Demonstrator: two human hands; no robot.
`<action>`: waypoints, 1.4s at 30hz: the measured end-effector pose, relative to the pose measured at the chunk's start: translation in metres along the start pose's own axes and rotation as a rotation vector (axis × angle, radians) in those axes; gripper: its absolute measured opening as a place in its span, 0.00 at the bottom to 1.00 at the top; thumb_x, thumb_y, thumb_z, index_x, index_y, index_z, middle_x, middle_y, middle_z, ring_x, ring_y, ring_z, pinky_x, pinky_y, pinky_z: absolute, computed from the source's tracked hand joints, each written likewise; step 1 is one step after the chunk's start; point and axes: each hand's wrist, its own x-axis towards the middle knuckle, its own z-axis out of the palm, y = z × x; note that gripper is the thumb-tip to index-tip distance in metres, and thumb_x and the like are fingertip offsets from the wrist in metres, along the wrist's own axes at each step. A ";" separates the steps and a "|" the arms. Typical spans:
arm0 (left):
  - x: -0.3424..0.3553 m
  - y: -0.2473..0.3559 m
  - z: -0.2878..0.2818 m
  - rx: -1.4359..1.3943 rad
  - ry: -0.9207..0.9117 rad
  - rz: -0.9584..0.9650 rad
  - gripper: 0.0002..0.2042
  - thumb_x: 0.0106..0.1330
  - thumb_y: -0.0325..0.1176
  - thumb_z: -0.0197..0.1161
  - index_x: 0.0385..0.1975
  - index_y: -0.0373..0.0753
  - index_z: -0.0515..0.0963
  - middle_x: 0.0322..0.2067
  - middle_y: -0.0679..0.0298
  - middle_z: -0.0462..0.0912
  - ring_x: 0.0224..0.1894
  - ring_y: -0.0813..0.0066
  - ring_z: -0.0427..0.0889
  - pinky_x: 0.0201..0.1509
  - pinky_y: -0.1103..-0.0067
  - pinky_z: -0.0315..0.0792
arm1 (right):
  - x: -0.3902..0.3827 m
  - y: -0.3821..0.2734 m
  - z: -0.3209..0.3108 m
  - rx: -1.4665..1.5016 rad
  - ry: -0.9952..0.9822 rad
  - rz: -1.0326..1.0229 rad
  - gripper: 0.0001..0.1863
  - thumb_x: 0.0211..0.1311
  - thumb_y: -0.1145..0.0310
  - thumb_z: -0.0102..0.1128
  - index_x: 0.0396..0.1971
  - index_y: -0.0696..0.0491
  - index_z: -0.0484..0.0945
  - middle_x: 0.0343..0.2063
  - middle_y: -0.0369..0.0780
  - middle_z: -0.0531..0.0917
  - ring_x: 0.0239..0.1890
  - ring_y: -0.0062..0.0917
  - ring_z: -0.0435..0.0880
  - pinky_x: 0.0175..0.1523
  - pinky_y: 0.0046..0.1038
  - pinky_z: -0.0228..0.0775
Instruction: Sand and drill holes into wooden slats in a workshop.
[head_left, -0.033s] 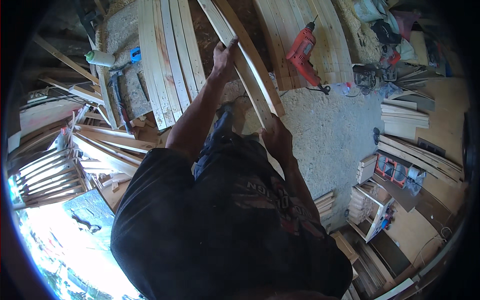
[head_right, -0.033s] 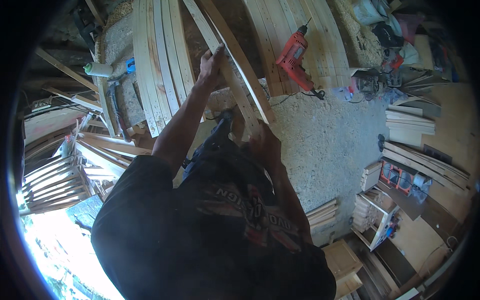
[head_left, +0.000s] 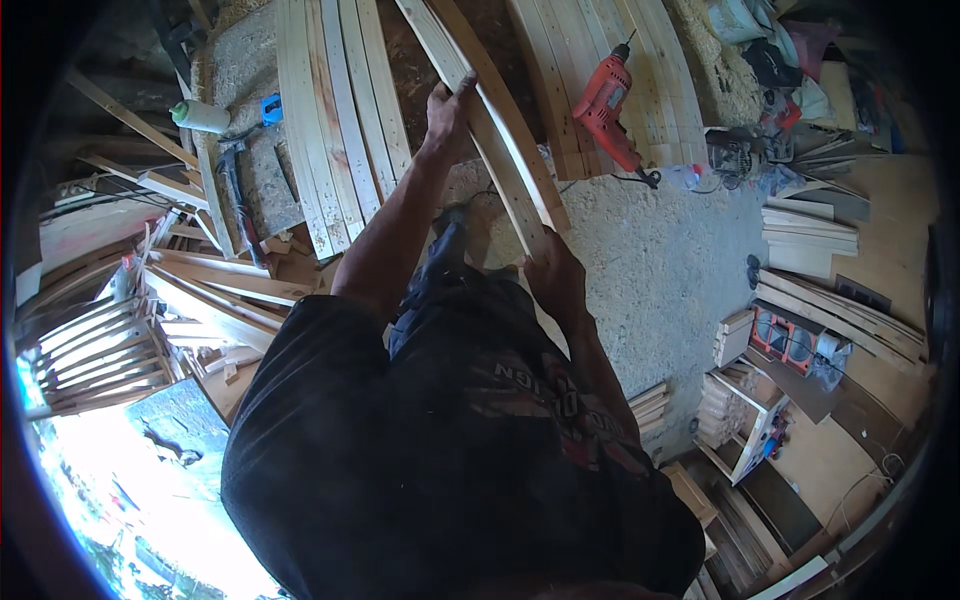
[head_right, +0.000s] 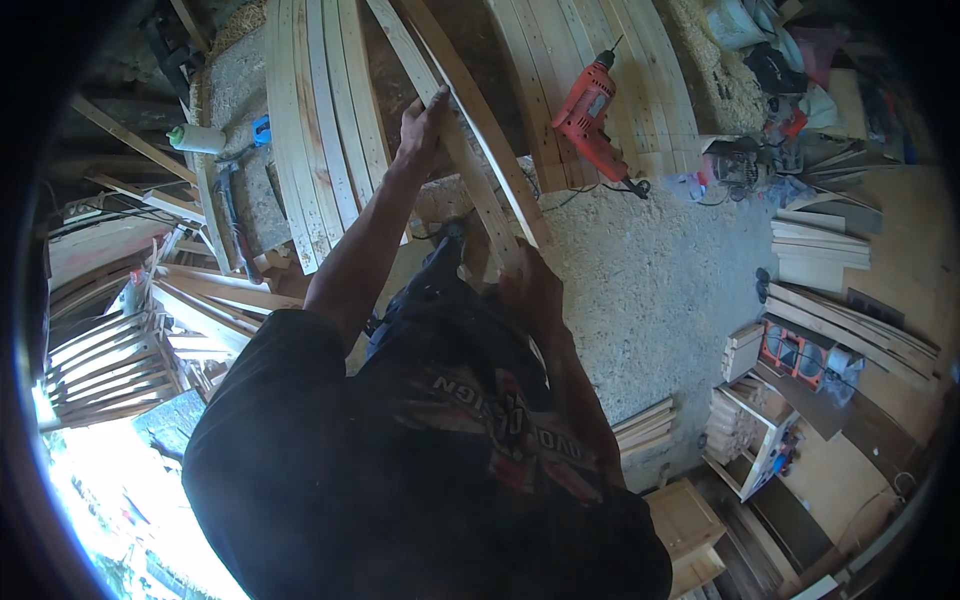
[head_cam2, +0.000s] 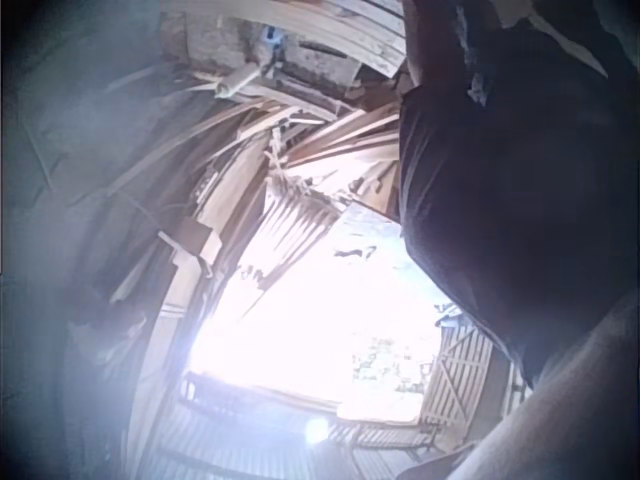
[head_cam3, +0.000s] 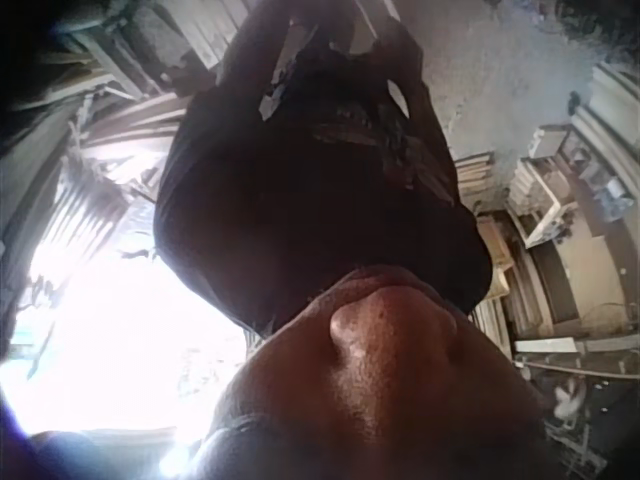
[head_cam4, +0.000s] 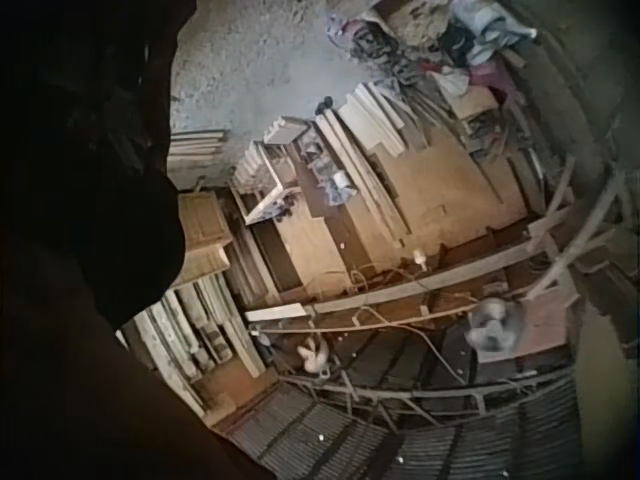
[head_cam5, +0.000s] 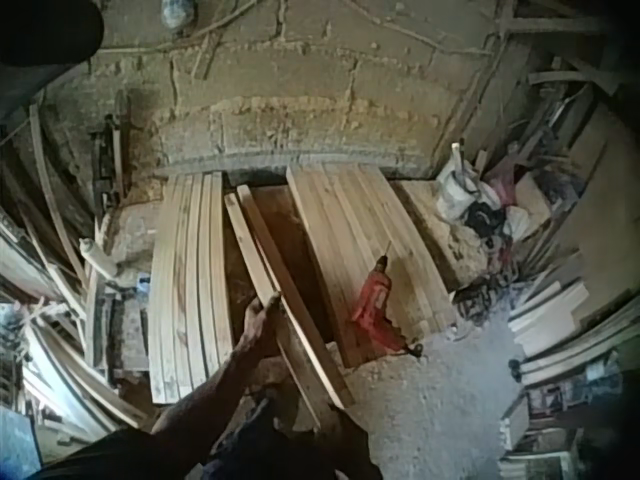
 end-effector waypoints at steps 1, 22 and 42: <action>-0.001 0.002 0.000 0.015 -0.016 -0.015 0.22 0.70 0.48 0.70 0.48 0.34 0.78 0.34 0.62 0.83 0.31 0.74 0.82 0.33 0.74 0.78 | 0.000 0.002 0.000 0.019 0.006 -0.013 0.31 0.62 0.65 0.66 0.64 0.58 0.69 0.45 0.58 0.84 0.48 0.56 0.85 0.54 0.48 0.78; -0.045 0.257 0.156 0.696 -0.692 1.203 0.37 0.47 0.24 0.67 0.65 0.37 0.73 0.55 0.52 0.79 0.53 0.56 0.82 0.57 0.67 0.77 | -0.011 -0.139 -0.187 -0.451 0.925 -0.887 0.34 0.66 0.58 0.69 0.65 0.60 0.69 0.68 0.57 0.67 0.67 0.56 0.69 0.72 0.56 0.58; 0.106 0.067 -0.017 1.997 -1.014 0.752 0.29 0.55 0.26 0.69 0.61 0.48 0.78 0.60 0.58 0.75 0.69 0.60 0.68 0.77 0.58 0.58 | 0.059 0.009 0.057 -0.314 0.437 -0.225 0.29 0.57 0.65 0.73 0.58 0.55 0.75 0.50 0.48 0.78 0.55 0.47 0.76 0.60 0.51 0.67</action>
